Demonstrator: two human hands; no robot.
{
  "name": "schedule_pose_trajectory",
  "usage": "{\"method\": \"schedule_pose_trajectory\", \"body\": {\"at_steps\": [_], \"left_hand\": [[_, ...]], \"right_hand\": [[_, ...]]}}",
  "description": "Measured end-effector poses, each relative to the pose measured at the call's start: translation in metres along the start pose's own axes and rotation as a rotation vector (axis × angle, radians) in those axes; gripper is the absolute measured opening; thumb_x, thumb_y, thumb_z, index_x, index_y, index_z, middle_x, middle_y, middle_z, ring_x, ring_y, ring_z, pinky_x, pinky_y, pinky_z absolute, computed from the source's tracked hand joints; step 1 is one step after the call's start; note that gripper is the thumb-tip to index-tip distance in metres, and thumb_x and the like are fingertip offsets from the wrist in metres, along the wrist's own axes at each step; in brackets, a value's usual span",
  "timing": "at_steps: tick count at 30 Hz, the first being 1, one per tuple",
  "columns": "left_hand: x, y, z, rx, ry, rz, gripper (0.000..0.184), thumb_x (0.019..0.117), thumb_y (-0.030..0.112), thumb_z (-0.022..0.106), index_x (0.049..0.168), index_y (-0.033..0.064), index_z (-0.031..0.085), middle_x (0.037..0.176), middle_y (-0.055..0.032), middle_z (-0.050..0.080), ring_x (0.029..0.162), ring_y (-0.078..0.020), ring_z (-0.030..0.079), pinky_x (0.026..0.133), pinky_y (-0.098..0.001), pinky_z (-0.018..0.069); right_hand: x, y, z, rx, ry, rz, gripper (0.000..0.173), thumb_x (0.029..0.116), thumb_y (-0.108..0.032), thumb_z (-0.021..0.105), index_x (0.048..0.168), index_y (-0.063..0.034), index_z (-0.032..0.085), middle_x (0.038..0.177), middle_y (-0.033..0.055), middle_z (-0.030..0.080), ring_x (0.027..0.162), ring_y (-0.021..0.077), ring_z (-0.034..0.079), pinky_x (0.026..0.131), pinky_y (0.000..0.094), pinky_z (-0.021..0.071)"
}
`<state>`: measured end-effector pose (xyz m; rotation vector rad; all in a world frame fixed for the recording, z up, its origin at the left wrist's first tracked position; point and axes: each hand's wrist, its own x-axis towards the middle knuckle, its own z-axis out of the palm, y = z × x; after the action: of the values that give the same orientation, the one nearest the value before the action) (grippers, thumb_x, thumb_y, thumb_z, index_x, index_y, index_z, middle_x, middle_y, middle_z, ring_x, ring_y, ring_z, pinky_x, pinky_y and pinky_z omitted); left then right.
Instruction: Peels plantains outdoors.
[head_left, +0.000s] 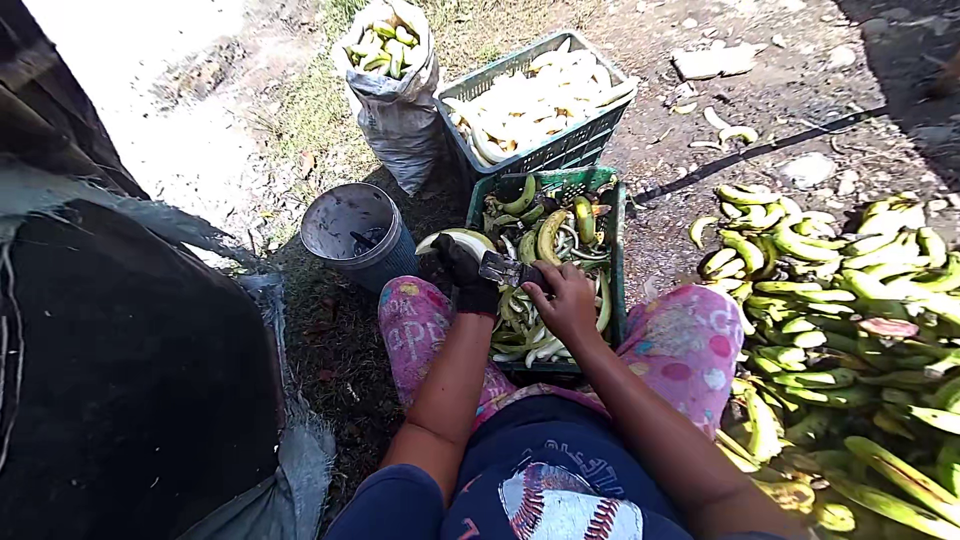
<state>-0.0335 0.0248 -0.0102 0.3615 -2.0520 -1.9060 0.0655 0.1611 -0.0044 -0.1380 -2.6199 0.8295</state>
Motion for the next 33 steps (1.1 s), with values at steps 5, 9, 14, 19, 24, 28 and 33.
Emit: {"method": "schedule_pose_trajectory", "body": {"at_steps": [5, 9, 14, 19, 24, 28, 33], "left_hand": [[0.002, 0.007, 0.005, -0.534, -0.432, -0.062, 0.041, 0.1098, 0.038, 0.035, 0.135, 0.0107, 0.051, 0.117, 0.0, 0.064, 0.105, -0.0049, 0.062, 0.092, -0.0293, 0.0547], [0.004, 0.016, -0.051, 0.093, -0.889, 0.133, 0.031, 0.1068, 0.02, 0.049, 0.132, 0.004, 0.059, 0.116, -0.0096, 0.065, 0.102, -0.0116, 0.062, 0.089, -0.0345, 0.0525], [0.019, 0.012, -0.052, 0.241, -1.243, 0.103, 0.032, 0.095, 0.013, 0.06, 0.127, 0.0075, 0.061, 0.098, -0.0023, 0.066, 0.085, -0.0049, 0.062, 0.079, -0.0261, 0.0535], [-0.007, -0.02, -0.033, 0.114, -0.819, -0.15, 0.034, 0.1065, 0.03, 0.047, 0.132, 0.0114, 0.06, 0.113, -0.0083, 0.065, 0.096, -0.0154, 0.062, 0.083, -0.0398, 0.0541], [-0.02, -0.009, -0.018, -0.548, -0.679, -0.528, 0.035, 0.1069, 0.046, 0.04, 0.122, 0.021, 0.06, 0.1, 0.0031, 0.065, 0.084, -0.0065, 0.063, 0.072, -0.026, 0.0554], [-0.022, -0.016, -0.027, -0.49, -0.844, -0.351, 0.038, 0.1083, 0.044, 0.04, 0.128, 0.0183, 0.06, 0.109, -0.0018, 0.066, 0.092, -0.0111, 0.064, 0.078, -0.0334, 0.0566], [-0.021, 0.01, -0.033, -0.268, -0.764, -0.269, 0.042, 0.1081, 0.05, 0.037, 0.125, 0.0204, 0.061, 0.1, 0.0014, 0.066, 0.084, -0.0069, 0.062, 0.073, -0.0296, 0.0551]], "right_hand": [[0.045, 0.006, -0.023, -0.046, -0.03, 0.013, 0.059, 0.1019, -0.061, 0.043, 0.133, -0.0192, 0.07, 0.106, 0.0238, 0.068, 0.098, 0.0441, 0.066, 0.085, 0.0646, 0.0473], [0.091, 0.01, -0.048, -0.066, -0.283, 0.1, 0.053, 0.1046, -0.059, 0.043, 0.136, -0.0235, 0.067, 0.114, 0.0226, 0.07, 0.11, 0.0429, 0.065, 0.094, 0.0666, 0.0456], [0.084, 0.015, -0.042, -0.094, -0.298, 0.265, 0.053, 0.1058, -0.057, 0.044, 0.137, -0.0205, 0.067, 0.123, 0.0235, 0.067, 0.116, 0.0442, 0.063, 0.095, 0.0691, 0.0437], [0.027, 0.03, -0.014, 0.006, -0.172, 0.139, 0.053, 0.0979, -0.059, 0.059, 0.135, -0.0206, 0.067, 0.112, 0.0191, 0.067, 0.103, 0.0398, 0.064, 0.088, 0.0657, 0.0478], [-0.018, 0.035, 0.003, -0.081, 0.047, -0.114, 0.063, 0.0924, -0.07, 0.054, 0.126, -0.0204, 0.074, 0.105, 0.0181, 0.069, 0.096, 0.0382, 0.066, 0.087, 0.0624, 0.0475], [0.012, 0.031, -0.016, -0.07, 0.007, -0.043, 0.061, 0.0971, -0.065, 0.05, 0.131, -0.0191, 0.071, 0.109, 0.0202, 0.068, 0.1, 0.0399, 0.065, 0.088, 0.0636, 0.0467], [0.024, 0.031, -0.019, -0.075, 0.049, -0.138, 0.063, 0.0977, -0.067, 0.048, 0.131, -0.0188, 0.07, 0.108, 0.0185, 0.067, 0.1, 0.0381, 0.064, 0.087, 0.0615, 0.0467]]}}
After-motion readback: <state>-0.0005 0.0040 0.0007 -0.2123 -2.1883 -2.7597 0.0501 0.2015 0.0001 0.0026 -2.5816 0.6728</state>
